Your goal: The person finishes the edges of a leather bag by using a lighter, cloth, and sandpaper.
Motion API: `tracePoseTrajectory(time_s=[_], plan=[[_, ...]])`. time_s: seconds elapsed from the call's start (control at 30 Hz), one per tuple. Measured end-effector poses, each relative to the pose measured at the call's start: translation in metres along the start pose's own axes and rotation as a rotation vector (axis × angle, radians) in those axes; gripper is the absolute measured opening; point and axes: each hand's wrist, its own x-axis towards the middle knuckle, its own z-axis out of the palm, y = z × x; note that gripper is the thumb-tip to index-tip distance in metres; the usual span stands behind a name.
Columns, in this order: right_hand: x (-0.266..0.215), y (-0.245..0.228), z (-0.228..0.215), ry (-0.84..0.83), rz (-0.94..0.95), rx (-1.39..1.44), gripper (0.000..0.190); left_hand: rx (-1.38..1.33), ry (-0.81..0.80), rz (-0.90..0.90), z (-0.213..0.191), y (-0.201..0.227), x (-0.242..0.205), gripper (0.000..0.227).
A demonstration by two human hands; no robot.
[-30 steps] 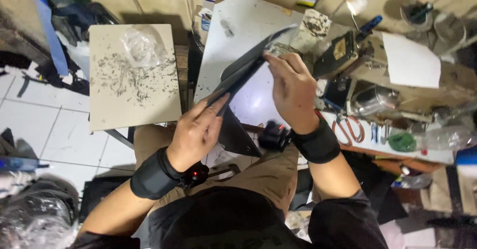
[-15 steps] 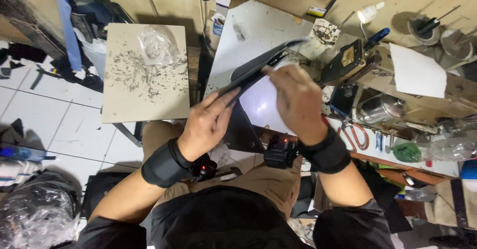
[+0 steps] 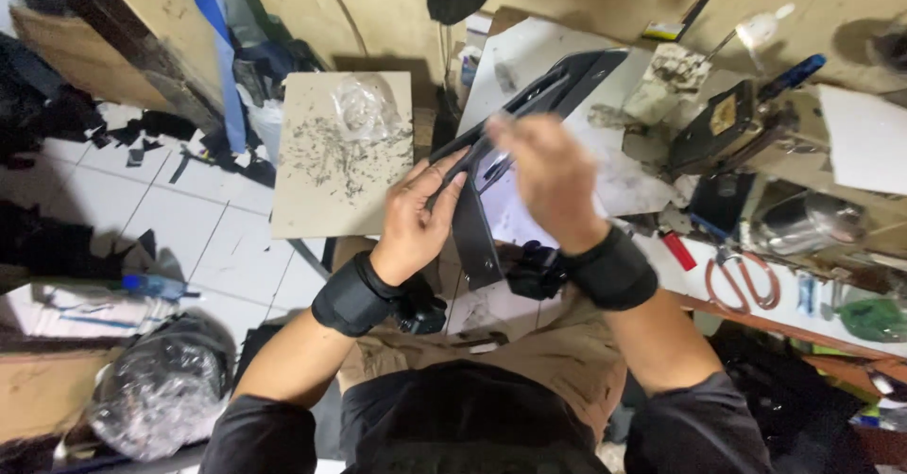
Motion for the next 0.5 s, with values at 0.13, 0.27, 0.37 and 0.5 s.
tracePoseTrajectory(time_s=[0.13, 0.27, 0.37, 0.5], plan=[[0.01, -0.017, -0.009, -0.008, 0.016, 0.053, 0.034, 0.055, 0.01, 0.13, 0.003, -0.009, -0.002, 0.026], [0.011, -0.011, -0.019, -0.025, 0.046, 0.063, 0.032, 0.03, -0.008, 0.007, 0.001, -0.005, -0.007, 0.025], [0.018, -0.018, -0.026, -0.021, 0.022, 0.099, 0.024, 0.062, -0.076, -0.166, 0.001, -0.002, 0.0, 0.029], [0.016, -0.018, -0.033, -0.133, -0.044, 0.119, 0.016, -0.013, -0.041, 0.06, 0.001, -0.001, -0.008, 0.03]])
